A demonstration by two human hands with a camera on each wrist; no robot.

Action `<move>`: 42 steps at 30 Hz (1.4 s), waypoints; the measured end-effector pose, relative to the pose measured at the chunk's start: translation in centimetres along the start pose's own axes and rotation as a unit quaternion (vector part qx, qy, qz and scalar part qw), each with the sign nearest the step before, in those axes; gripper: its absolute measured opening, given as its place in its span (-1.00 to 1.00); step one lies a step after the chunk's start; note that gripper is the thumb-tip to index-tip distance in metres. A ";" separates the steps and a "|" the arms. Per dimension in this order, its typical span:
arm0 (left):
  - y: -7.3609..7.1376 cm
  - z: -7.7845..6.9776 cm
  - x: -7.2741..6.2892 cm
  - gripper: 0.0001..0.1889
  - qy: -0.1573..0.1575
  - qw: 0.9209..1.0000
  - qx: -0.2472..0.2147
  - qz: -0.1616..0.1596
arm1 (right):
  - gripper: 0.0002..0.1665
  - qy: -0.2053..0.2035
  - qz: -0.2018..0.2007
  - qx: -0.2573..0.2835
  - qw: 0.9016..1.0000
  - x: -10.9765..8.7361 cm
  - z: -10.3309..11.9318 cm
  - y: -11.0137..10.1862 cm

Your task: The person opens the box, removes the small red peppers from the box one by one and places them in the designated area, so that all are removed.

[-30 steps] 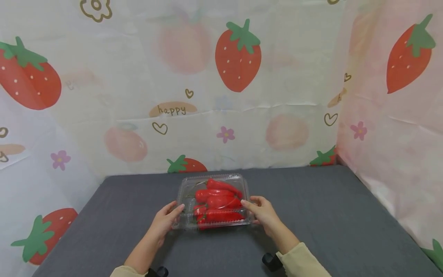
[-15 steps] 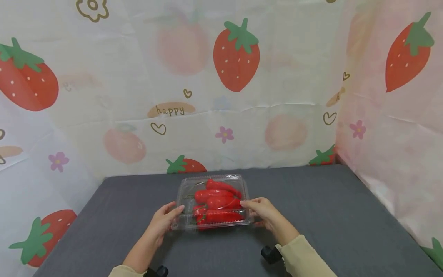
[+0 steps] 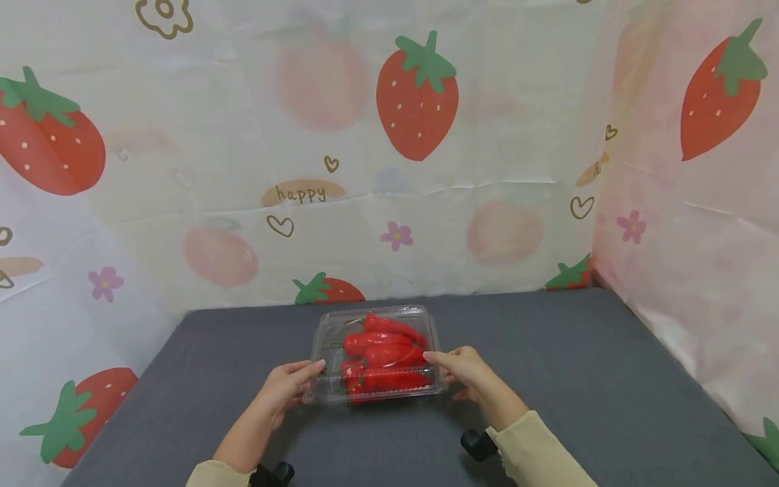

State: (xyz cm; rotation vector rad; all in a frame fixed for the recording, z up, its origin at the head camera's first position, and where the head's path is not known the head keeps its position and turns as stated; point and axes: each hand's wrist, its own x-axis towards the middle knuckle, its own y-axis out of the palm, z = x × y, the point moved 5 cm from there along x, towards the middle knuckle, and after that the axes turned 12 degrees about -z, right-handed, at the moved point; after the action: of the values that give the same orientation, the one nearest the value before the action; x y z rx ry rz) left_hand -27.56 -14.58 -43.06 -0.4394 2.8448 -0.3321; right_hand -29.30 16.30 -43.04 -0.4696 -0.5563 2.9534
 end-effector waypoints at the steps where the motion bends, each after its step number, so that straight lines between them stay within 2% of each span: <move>1: 0.1 -0.1 0.0 -0.34 0.000 1.000 0.002 0.004 | -0.56 0.000 0.002 0.002 1.000 0.0 0.0 -0.1; 3: 0.4 -0.1 0.0 -0.40 -0.005 1.000 0.002 0.010 | -0.57 0.000 0.005 0.005 1.000 0.1 -0.1 -0.1; 6: 0.9 -0.1 0.1 -0.64 -0.016 1.000 0.000 0.009 | -0.56 -0.004 0.010 0.006 1.000 0.2 -0.1 -0.1; 10: 1.2 0.2 0.1 -0.61 -0.032 0.999 0.006 0.007 | -0.52 -0.007 0.018 0.007 1.000 0.2 -0.1 0.2; 13: 1.3 0.4 0.1 -0.47 -0.042 0.999 0.010 0.009 | -0.48 -0.006 0.023 0.009 1.000 0.3 -0.1 0.4; 17: 1.3 0.6 0.1 -0.50 -0.053 0.999 0.000 -0.002 | -0.46 -0.008 0.023 0.006 1.000 0.2 -0.1 0.5; 23: 1.8 0.7 0.0 -0.49 -0.051 0.998 -0.026 -0.001 | -0.46 -0.012 0.019 -0.006 1.000 -0.2 -0.1 0.4; 30: 2.3 0.8 0.0 -0.47 -0.042 0.998 -0.054 -0.002 | -0.50 -0.006 0.060 -0.032 0.998 -0.5 -0.5 -0.1; 34: 2.3 0.7 0.1 -0.42 -0.041 0.998 -0.057 -0.001 | -0.47 -0.002 0.072 -0.007 0.997 -0.8 -0.7 0.0; 42: 2.0 0.7 0.2 -0.31 -0.052 0.998 -0.041 -0.012 | -0.62 -0.015 0.093 0.049 0.994 -0.8 -0.8 0.6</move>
State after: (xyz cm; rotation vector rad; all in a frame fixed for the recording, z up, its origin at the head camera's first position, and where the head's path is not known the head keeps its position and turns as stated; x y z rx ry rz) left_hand -28.07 -12.93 -44.25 -0.4923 2.7613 -0.1926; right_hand -28.30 15.91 -43.79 -0.4925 -0.3862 3.1524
